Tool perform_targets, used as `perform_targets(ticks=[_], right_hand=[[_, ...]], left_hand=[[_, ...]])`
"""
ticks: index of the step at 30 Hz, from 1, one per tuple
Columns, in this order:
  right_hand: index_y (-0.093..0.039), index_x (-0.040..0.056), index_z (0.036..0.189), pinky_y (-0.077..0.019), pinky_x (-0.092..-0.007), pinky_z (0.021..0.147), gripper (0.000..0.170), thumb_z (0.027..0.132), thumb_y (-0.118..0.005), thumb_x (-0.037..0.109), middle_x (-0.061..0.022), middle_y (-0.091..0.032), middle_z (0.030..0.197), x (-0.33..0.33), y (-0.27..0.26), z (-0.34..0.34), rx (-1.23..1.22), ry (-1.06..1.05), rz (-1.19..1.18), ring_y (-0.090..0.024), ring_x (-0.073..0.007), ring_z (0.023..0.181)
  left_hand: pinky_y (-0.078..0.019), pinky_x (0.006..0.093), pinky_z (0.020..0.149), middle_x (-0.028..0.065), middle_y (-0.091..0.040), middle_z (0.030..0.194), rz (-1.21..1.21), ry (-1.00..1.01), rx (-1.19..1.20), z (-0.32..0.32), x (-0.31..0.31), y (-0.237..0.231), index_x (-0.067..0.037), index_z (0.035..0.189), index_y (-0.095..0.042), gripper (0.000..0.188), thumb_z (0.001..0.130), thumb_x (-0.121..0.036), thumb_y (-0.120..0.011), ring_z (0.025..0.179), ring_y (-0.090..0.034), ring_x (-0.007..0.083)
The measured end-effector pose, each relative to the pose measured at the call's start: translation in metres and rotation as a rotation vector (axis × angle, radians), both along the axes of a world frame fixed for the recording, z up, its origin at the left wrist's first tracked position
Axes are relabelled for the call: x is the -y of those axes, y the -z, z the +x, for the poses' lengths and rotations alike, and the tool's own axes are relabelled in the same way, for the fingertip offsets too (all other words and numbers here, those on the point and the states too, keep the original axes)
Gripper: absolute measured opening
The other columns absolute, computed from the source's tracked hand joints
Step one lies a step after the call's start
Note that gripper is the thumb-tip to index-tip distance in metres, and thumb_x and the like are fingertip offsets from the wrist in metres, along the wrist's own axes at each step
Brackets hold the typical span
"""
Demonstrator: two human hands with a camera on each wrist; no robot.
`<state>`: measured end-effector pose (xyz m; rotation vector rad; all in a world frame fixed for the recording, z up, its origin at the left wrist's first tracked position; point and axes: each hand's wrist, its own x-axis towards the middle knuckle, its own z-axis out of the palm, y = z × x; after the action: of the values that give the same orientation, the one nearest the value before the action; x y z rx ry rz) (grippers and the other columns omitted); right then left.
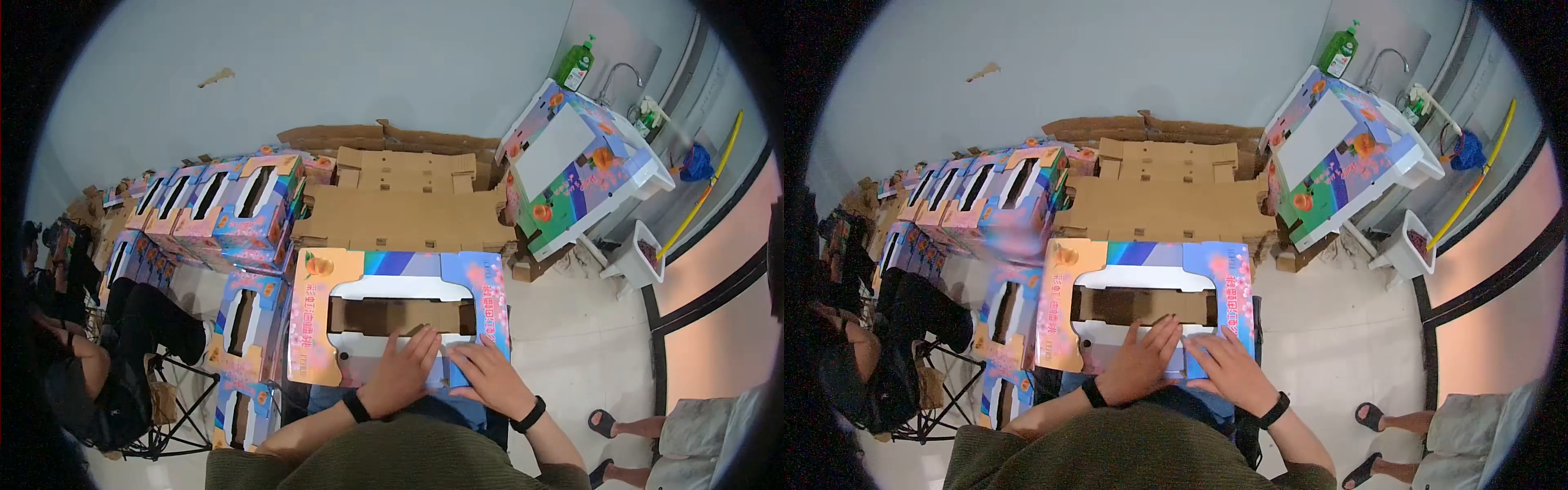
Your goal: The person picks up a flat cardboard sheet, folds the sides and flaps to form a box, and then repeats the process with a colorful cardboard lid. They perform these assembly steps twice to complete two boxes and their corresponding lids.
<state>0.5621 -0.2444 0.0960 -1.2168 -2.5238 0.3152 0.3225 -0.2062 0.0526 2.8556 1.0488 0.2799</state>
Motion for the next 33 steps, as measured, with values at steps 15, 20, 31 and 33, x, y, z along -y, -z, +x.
perform_targets(ticks=[15,20,31,33], right_hand=[[-0.058,0.0068,0.137,-0.0461,-0.045,0.104,0.055,0.09,-0.072,0.033,-0.021,-0.06,0.134,-0.125,-0.083,0.068,-0.064,0.189,0.224,-0.055,-0.0393,0.125],[-0.056,0.0081,0.139,-0.0464,-0.0457,0.104,0.065,0.088,-0.072,0.045,-0.0242,-0.061,0.132,-0.173,-0.033,0.044,-0.028,0.073,0.001,-0.055,-0.0415,0.125],[-0.059,0.0088,0.131,-0.0465,-0.0561,0.096,0.072,0.084,-0.069,0.063,-0.0209,-0.066,0.123,-0.19,0.0,0.017,0.15,0.13,0.009,-0.063,-0.042,0.114],[-0.059,0.0083,0.131,-0.0476,-0.0544,0.095,0.071,0.084,-0.07,0.061,-0.0209,-0.066,0.122,-0.19,0.005,0.018,0.142,0.133,0.035,-0.063,-0.0413,0.114]], left_hand=[[-0.0321,0.062,0.114,0.0236,-0.035,0.158,0.1,-0.002,0.093,-0.012,-0.053,-0.069,0.002,0.15,-0.037,0.093,0.084,-0.051,-0.075,0.149,-0.034,0.0375],[-0.0309,0.0682,0.112,0.0271,-0.04,0.154,0.08,-0.099,0.068,0.011,-0.097,-0.046,0.005,0.149,-0.038,0.092,0.084,-0.05,-0.074,0.147,-0.036,0.0404],[-0.0156,0.0737,0.116,0.0264,-0.025,0.163,-0.149,-0.234,-0.132,0.041,-0.132,-0.025,0.004,0.157,-0.024,0.106,0.087,-0.066,-0.062,0.153,-0.022,0.0411],[-0.0143,0.0739,0.116,0.026,-0.025,0.163,-0.124,-0.244,-0.118,0.042,-0.128,-0.018,0.004,0.158,-0.023,0.108,0.087,-0.067,-0.061,0.153,-0.021,0.0409]])
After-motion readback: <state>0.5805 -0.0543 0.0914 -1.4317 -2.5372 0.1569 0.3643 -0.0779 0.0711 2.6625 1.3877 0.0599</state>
